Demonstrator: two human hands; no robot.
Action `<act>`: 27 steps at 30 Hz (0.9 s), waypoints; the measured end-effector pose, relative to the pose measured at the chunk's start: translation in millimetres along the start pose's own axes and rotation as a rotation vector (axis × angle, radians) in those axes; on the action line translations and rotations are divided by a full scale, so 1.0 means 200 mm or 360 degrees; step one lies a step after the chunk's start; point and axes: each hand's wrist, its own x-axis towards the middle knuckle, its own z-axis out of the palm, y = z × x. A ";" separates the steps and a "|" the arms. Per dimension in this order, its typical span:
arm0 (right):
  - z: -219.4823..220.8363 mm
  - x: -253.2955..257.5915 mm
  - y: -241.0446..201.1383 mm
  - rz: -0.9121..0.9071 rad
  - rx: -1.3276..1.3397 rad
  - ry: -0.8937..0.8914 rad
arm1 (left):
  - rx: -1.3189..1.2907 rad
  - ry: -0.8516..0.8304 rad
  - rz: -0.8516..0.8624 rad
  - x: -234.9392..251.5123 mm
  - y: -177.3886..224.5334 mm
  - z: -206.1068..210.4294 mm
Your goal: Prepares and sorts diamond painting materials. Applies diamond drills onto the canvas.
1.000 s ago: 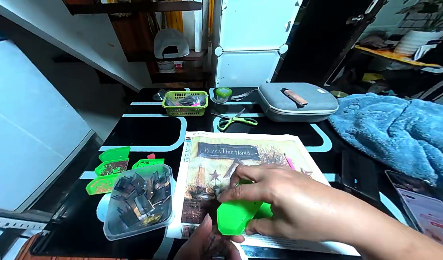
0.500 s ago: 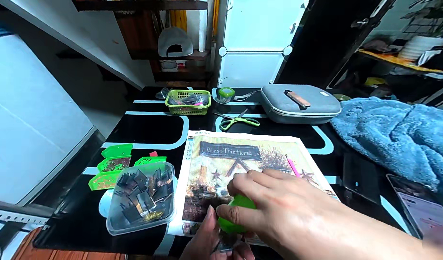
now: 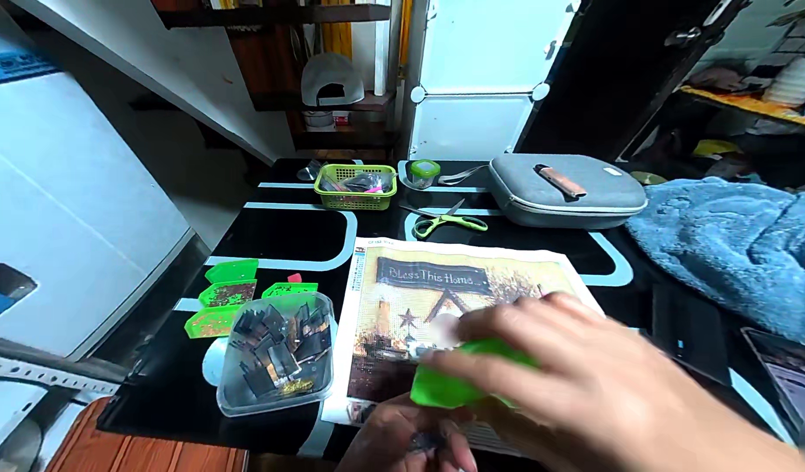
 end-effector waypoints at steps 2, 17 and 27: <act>0.03 -0.04 0.12 0.0234 0.0175 0.0069 | 0.0136 -0.0037 0.0033 -0.02 0.05 0.00; 0.47 -0.45 0.55 0.1354 0.0502 -0.0418 | 0.2167 0.0949 0.0728 -0.29 0.67 -0.26; 0.46 -0.43 0.55 0.1396 0.0433 -0.0520 | 0.2712 0.1120 0.0713 -0.36 0.60 -0.33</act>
